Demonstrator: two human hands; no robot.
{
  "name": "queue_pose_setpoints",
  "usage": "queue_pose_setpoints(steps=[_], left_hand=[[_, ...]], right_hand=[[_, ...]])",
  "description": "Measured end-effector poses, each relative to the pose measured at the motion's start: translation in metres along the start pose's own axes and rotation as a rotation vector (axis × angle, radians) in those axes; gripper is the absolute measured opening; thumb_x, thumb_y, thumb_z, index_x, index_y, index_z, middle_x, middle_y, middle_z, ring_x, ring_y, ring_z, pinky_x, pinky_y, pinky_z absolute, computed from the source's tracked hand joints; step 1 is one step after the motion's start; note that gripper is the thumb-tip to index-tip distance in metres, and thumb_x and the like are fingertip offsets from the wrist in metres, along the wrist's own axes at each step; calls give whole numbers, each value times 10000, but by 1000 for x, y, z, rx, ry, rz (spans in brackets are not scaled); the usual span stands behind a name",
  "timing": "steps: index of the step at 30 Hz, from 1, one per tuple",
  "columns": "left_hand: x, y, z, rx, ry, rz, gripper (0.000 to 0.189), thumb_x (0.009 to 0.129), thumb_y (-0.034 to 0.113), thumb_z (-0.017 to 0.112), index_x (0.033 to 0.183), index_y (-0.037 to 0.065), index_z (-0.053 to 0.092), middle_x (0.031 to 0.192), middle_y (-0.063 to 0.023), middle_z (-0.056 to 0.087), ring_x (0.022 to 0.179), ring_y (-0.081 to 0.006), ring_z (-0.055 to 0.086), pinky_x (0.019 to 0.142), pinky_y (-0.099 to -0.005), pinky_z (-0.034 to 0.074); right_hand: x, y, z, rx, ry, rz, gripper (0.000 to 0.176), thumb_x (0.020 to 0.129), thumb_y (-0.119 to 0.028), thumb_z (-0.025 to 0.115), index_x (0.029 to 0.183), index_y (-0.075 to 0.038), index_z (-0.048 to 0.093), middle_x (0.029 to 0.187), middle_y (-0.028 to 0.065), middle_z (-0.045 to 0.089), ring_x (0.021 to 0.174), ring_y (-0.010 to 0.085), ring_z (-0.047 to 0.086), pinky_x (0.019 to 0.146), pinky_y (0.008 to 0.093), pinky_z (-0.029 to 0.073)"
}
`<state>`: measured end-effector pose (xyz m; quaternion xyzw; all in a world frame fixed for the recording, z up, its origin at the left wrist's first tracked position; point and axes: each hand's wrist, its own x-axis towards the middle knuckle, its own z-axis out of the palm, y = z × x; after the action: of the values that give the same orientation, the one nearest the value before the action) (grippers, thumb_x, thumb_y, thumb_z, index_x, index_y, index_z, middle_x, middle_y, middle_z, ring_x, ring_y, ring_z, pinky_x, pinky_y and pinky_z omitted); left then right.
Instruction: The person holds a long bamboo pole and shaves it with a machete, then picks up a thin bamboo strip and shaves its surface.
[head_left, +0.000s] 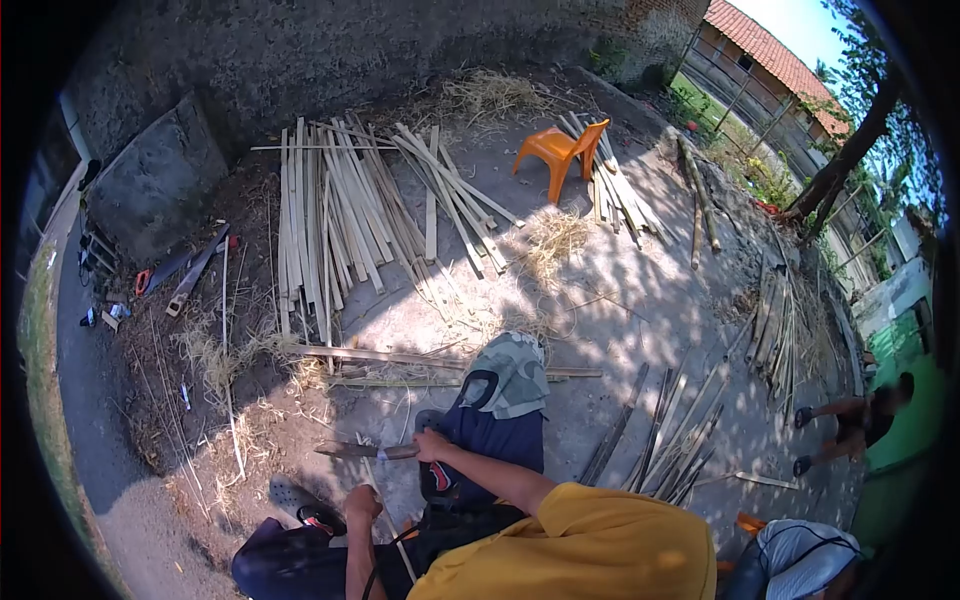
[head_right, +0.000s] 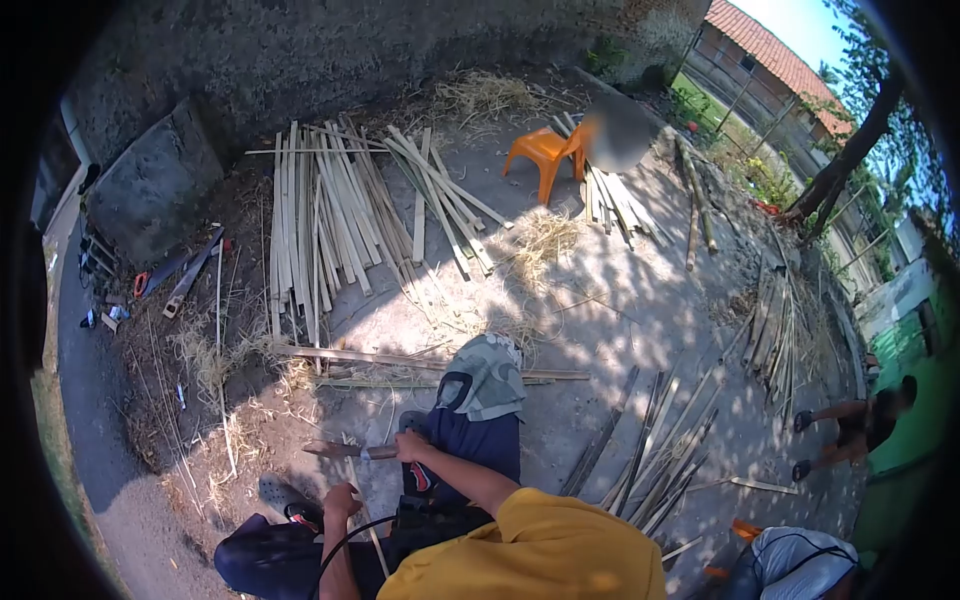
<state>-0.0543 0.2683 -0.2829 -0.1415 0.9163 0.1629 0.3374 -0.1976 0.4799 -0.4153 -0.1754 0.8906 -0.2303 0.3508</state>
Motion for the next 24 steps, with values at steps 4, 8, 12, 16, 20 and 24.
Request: queue_pose_setpoints(steps=[4,8,12,16,20,24], left_hand=[[-3,9,-4,78,-3,-45,401,712,277,740,1089,141,713,1102,-134,699,1028,-300,677,907,-434,535],[-3,7,0,108,-10,-31,443,731,346,743,1125,147,703,1133,-122,691,1055,-304,665,921,-436,528],[10,-7,15,74,-3,55,493,773,443,728,1174,159,686,1167,-110,679,1105,-306,640,932,-439,521],[12,-5,15,50,-22,9,506,794,494,714,1164,150,686,1182,-117,671,1120,-307,632,928,-433,522],[6,1,11,28,-8,-33,479,796,490,715,1124,142,697,1172,-130,673,1113,-305,636,919,-432,524],[7,-2,16,27,44,-2,453,779,474,737,1076,133,709,1105,-142,692,1052,-312,662,884,-435,537]], right_hand=[[-3,-2,-4,20,21,6,515,680,-245,767,1159,-142,607,1197,227,528,1063,426,594,911,499,503],[-2,0,-1,39,5,0,509,680,-238,764,1156,-143,610,1202,227,527,1066,424,593,910,500,505],[0,0,-3,16,-12,10,540,681,-248,747,1190,-148,598,1184,219,542,1084,409,585,927,479,501],[-2,-3,-5,14,-4,14,510,679,-258,757,1157,-151,617,1185,210,553,1064,401,596,912,488,506],[-1,-2,-3,4,-7,7,513,680,-266,752,1161,-155,614,1185,207,554,1059,397,595,913,484,506],[-4,-3,-7,9,-13,8,550,689,-274,739,1206,-151,596,1172,218,554,1071,399,589,928,469,500]])
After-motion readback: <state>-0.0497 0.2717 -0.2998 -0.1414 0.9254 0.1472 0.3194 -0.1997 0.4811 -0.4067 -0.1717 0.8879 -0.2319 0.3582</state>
